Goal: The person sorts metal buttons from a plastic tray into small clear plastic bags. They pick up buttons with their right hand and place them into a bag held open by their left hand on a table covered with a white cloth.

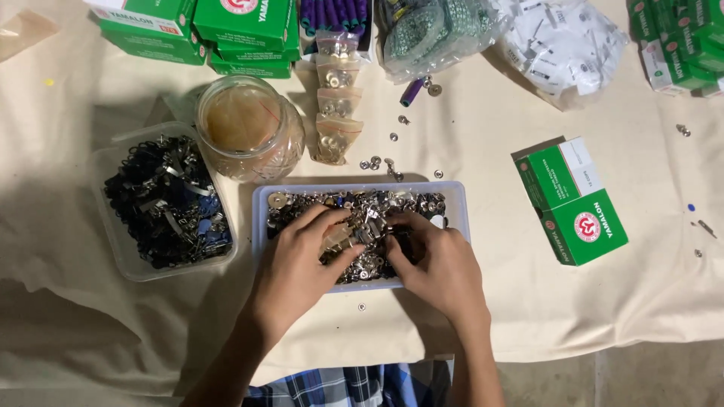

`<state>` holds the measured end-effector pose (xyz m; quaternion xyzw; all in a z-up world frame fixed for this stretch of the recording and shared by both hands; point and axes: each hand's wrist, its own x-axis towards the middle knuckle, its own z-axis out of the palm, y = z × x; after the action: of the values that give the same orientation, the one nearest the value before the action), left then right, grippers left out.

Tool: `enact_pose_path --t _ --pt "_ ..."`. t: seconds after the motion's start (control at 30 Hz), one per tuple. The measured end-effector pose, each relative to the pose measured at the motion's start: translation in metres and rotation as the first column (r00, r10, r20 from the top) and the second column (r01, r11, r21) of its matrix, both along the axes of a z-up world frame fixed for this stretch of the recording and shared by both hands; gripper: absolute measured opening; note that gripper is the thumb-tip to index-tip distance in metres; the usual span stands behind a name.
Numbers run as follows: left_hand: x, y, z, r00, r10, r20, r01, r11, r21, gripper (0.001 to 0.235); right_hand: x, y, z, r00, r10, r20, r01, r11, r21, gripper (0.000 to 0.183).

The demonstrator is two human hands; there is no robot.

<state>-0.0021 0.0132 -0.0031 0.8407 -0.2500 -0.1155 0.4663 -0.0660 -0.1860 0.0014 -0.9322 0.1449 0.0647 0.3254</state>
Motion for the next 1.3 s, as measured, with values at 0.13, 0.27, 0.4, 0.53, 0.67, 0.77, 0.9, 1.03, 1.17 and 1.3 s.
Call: enact_pose_path --t 0.13,0.27,0.4,0.53,0.67,0.77,0.9,1.03,1.17,1.3 --pt "-0.001 0.002 -0.015 1.0 0.015 0.007 -0.015 1.0 -0.022 0.02 -0.001 0.0 0.008 0.998 0.052 -0.027 -0.051 0.998 0.034 0.034" --pt "0.001 0.005 -0.016 1.0 0.001 0.009 0.0 0.995 -0.099 0.024 0.002 0.0 0.013 0.996 0.078 -0.039 -0.075 0.994 0.084 0.04" --pt "0.001 0.007 0.008 0.991 -0.091 -0.094 0.081 0.991 -0.107 0.034 0.001 -0.003 0.009 0.995 0.07 -0.065 -0.064 0.994 0.093 0.037" --pt "-0.002 0.0 -0.011 0.965 -0.025 -0.262 0.016 0.999 -0.035 0.063 0.001 -0.003 0.002 0.988 0.052 -0.147 -0.052 0.999 0.009 0.031" --pt "-0.007 -0.001 -0.017 0.989 0.045 -0.14 -0.052 0.998 -0.041 0.032 -0.001 -0.004 -0.001 0.992 0.021 -0.122 -0.012 0.997 0.075 0.026" --pt "-0.003 0.002 -0.02 0.994 0.069 -0.083 -0.074 0.996 -0.059 0.03 0.0 -0.004 -0.002 0.998 -0.01 -0.054 0.017 0.991 0.135 0.02" --pt "-0.006 0.0 -0.025 0.996 0.074 0.04 -0.068 0.989 -0.132 0.03 -0.003 -0.008 -0.008 0.996 -0.023 0.09 0.002 0.974 0.226 0.023" --pt "-0.01 0.003 -0.024 0.99 0.035 0.138 -0.019 0.994 -0.112 0.03 -0.007 -0.008 -0.002 0.995 0.02 0.099 -0.045 0.967 0.252 0.018" --pt "-0.003 0.0 -0.029 0.983 -0.128 0.131 0.143 0.984 -0.111 0.025 -0.01 -0.012 0.0 0.983 0.175 0.058 -0.181 0.973 0.144 0.012" --pt "-0.005 0.002 -0.024 0.983 -0.137 0.125 0.146 0.987 -0.063 0.009 -0.004 -0.009 0.005 0.976 0.215 0.009 -0.214 0.963 0.161 0.013"
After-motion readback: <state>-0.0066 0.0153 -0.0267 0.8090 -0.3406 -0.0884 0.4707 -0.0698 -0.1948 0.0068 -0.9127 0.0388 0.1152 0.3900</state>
